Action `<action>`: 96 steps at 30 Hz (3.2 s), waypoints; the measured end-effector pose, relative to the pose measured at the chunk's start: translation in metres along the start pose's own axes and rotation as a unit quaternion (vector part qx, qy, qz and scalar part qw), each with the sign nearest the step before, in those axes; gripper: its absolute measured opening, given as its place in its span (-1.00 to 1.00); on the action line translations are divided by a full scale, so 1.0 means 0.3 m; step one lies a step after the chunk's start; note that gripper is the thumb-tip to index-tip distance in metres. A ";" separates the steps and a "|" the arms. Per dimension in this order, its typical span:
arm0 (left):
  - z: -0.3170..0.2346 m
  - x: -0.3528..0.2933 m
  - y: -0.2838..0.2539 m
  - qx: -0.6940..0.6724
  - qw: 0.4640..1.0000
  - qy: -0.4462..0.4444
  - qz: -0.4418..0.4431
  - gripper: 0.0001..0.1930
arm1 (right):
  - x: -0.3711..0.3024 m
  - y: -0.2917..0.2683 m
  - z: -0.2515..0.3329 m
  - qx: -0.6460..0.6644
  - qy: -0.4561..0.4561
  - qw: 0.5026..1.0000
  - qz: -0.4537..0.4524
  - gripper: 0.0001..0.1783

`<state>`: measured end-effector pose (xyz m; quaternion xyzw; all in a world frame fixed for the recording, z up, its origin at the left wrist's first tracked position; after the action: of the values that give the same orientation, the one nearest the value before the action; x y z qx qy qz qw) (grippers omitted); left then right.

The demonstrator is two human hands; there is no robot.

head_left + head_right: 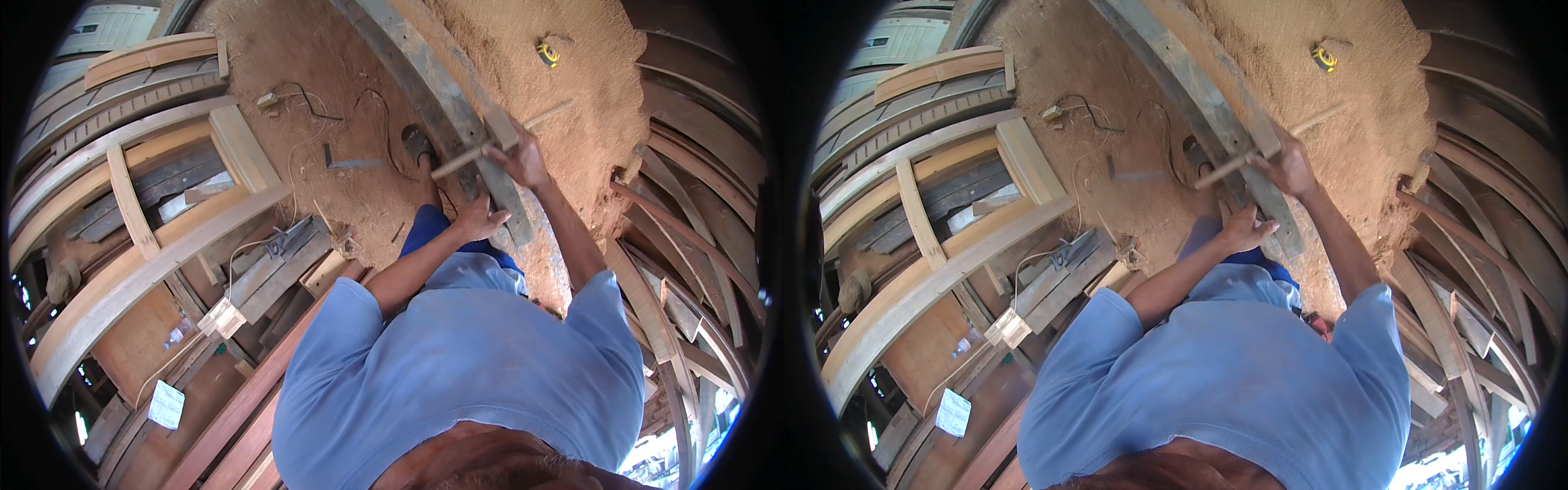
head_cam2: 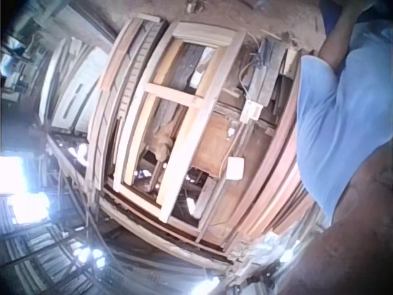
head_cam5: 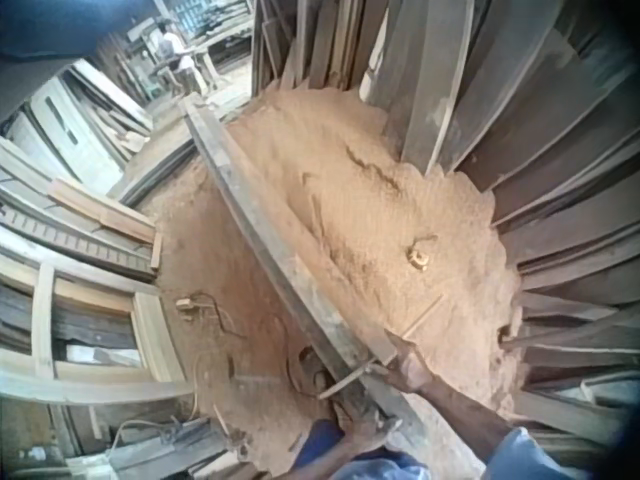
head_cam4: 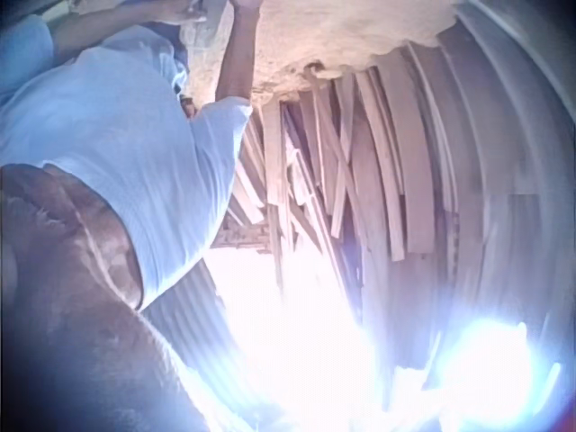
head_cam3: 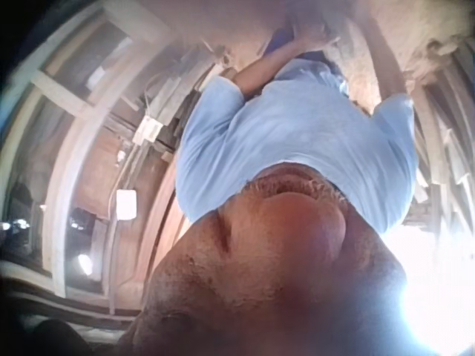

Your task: The person smooths a long wooden plank using a hand plane and an electric sander. They repeatedly plane and sand the plank, flip it over, and inspect the surface. The person also removes a splinter from their finger during the process.

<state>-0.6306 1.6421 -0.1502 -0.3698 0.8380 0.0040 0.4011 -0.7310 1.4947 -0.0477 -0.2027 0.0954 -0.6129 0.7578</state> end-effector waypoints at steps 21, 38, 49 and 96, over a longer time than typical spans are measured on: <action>-0.128 0.016 -0.382 0.018 0.996 -0.079 -0.046 -0.34 | 0.250 0.058 -0.017 0.090 0.070 0.994 -0.005 -0.03; -0.033 0.240 -0.671 -0.244 0.960 -0.048 -0.130 -0.13 | 0.704 0.164 -0.067 0.087 0.165 0.981 0.055 0.01; -0.052 0.242 -0.765 -0.037 0.989 -0.032 -0.138 -0.03 | 1.004 0.251 -0.016 0.056 0.165 0.984 0.032 -0.20; -0.081 0.518 -1.496 -0.069 0.987 -0.085 -0.115 -0.25 | 1.439 0.329 -0.062 0.091 0.104 0.990 -0.004 -0.06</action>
<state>-0.4303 1.2129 -0.1086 -0.4887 0.7507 0.0473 0.4421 -0.5510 1.0899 -0.0614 -0.0690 0.1166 -0.6397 0.7566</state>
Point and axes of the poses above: each hand's wrist, its own x-axis towards the middle knuckle, its own y-axis out of the palm, z = x × y, the point moved 10 cm from there along x, towards the middle knuckle, and after that the axes turned 9 degrees about x, right-handed, at the moved point
